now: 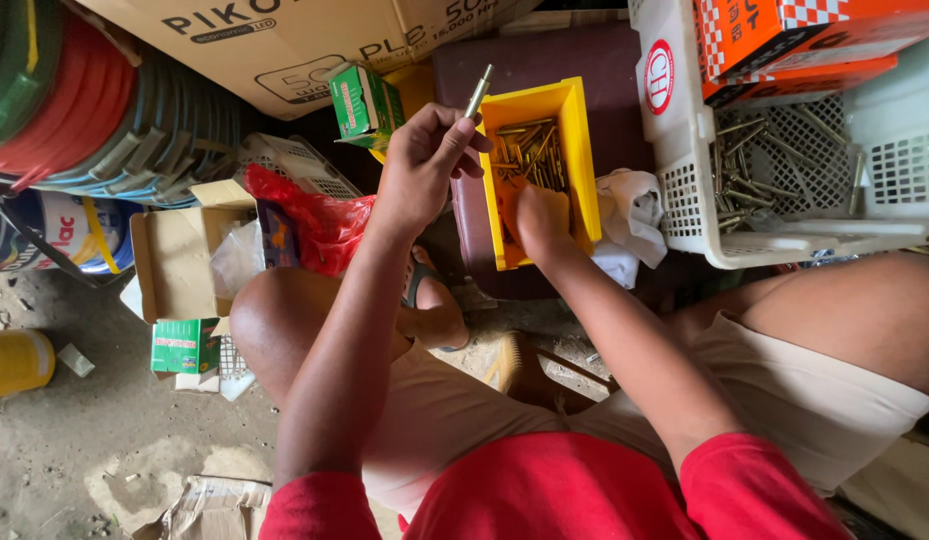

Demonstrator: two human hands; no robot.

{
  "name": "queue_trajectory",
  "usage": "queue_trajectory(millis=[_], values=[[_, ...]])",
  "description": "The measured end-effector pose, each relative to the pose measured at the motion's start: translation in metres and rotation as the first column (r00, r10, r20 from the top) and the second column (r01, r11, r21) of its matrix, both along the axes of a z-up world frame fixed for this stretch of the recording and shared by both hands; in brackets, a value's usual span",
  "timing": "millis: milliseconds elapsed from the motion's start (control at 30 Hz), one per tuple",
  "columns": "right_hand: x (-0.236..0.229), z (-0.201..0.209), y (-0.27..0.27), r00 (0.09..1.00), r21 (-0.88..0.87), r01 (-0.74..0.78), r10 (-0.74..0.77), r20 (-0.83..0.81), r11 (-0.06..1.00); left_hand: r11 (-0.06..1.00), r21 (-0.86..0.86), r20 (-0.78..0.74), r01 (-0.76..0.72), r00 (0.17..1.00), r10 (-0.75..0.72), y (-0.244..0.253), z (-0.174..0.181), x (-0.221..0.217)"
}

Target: The person sits on the floor and repeatedly picks up small brass-colored metal pieces from a yellow container. They insert these pieces into a cylindrical metal tube held in their left hand, then transfer the assembled items into a white plastic basket to their right.

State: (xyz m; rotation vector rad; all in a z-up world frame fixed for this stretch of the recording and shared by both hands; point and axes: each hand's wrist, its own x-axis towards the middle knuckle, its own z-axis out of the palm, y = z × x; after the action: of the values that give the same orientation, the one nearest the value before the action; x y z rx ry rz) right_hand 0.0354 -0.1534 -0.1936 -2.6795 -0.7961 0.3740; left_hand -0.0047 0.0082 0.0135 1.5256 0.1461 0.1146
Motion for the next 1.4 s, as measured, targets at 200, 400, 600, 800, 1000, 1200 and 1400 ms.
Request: queue_trajectory(millis=[200, 400, 600, 800, 1000, 1200, 1400], values=[[0.005, -0.02, 0.01, 0.999, -0.1, -0.048, 0.049, 0.007, 0.994, 1.0, -0.017, -0.013, -0.004, 1.0, 0.004, -0.001, 0.004, -0.003], [0.004, -0.024, 0.004, 0.996, 0.056, -0.074, 0.071, 0.057, 0.996, 0.984, -0.15, -0.099, -0.092, 0.992, 0.078, -0.003, -0.012, -0.001], [-0.013, 0.071, 0.008, 0.994, -0.001, 0.001, -0.001, -0.113, 1.0, 0.985, -0.153, -0.143, -0.085, 0.988, 0.063, -0.005, 0.001, -0.001], [0.012, 0.176, 0.006, 0.943, 0.207, 0.202, -0.133, -0.306, 0.957, 0.99, -0.133, -0.105, -0.053, 0.994, 0.039, -0.005, -0.007, 0.002], [0.02, 0.226, -0.015, 0.873, 0.862, 0.403, 0.155, -0.463, 0.308, 0.998, -0.059, 0.051, 0.015, 0.999, -0.012, -0.004, 0.005, -0.002], [0.02, 0.207, -0.008, 0.877, 0.867, 0.367, 0.187, -0.444, 0.336, 0.99, -0.109, 0.104, 0.086, 0.992, -0.074, -0.006, 0.0, -0.003], [0.021, 0.208, -0.011, 0.896, 0.849, 0.295, 0.181, -0.404, 0.438, 0.993, -0.067, 0.103, 0.098, 0.991, -0.091, -0.004, -0.001, -0.003]])
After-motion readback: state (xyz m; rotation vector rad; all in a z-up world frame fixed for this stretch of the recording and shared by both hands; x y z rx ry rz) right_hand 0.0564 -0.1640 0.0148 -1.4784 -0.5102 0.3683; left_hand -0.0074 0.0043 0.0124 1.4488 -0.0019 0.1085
